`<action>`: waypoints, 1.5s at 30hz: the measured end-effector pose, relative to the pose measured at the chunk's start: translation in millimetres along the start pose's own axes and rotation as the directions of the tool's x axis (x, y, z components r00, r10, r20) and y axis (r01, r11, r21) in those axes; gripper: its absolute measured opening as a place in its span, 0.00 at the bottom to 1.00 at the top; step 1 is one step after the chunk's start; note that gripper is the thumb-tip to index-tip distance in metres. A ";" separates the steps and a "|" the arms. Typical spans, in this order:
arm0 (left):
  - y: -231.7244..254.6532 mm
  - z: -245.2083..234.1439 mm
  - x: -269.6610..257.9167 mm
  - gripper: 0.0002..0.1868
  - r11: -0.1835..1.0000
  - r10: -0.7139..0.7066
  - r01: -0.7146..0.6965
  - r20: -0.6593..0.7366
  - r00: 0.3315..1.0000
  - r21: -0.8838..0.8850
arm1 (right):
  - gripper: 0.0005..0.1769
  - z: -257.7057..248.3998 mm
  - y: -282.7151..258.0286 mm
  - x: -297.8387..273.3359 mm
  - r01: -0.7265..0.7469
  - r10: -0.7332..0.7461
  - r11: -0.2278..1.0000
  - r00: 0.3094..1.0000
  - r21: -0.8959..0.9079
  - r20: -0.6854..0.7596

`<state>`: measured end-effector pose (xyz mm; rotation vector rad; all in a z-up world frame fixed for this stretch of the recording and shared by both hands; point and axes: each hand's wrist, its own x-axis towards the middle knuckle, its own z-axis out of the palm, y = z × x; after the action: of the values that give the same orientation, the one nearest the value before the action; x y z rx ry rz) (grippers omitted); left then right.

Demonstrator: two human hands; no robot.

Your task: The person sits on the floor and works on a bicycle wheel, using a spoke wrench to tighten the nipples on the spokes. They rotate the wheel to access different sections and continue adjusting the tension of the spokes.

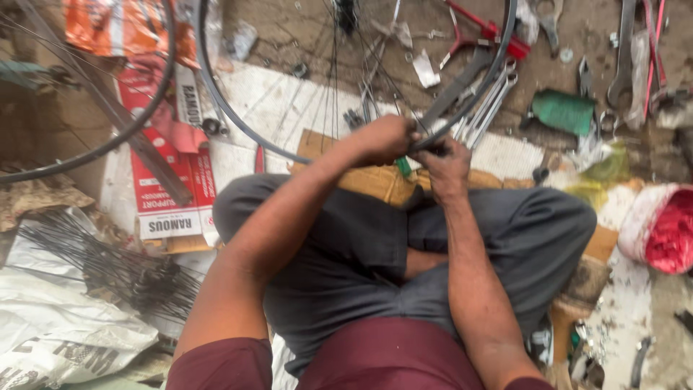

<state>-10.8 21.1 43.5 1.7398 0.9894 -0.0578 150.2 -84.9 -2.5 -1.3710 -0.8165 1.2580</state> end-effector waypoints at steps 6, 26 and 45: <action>-28.9 9.4 32.2 0.20 0.985 0.174 -0.174 -0.057 0.983 0.002 | 0.08 -16.5 6.6 8.2 0.031 -0.034 0.997 0.998 0.067 0.043; -24.4 6.8 28.8 0.18 0.981 0.181 -0.183 -0.041 0.983 -0.062 | 0.06 -16.7 1.6 2.7 -0.006 0.007 1.000 1.000 -0.027 0.014; -18.7 12.4 18.2 0.20 0.985 0.091 -0.098 -0.053 0.994 -0.139 | 0.08 -71.5 7.5 25.4 -0.075 0.240 0.725 0.959 0.684 -0.149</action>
<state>-5.7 23.0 15.1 1.6612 0.9206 0.1121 223.3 -79.9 -23.6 -0.9583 -0.0356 1.3164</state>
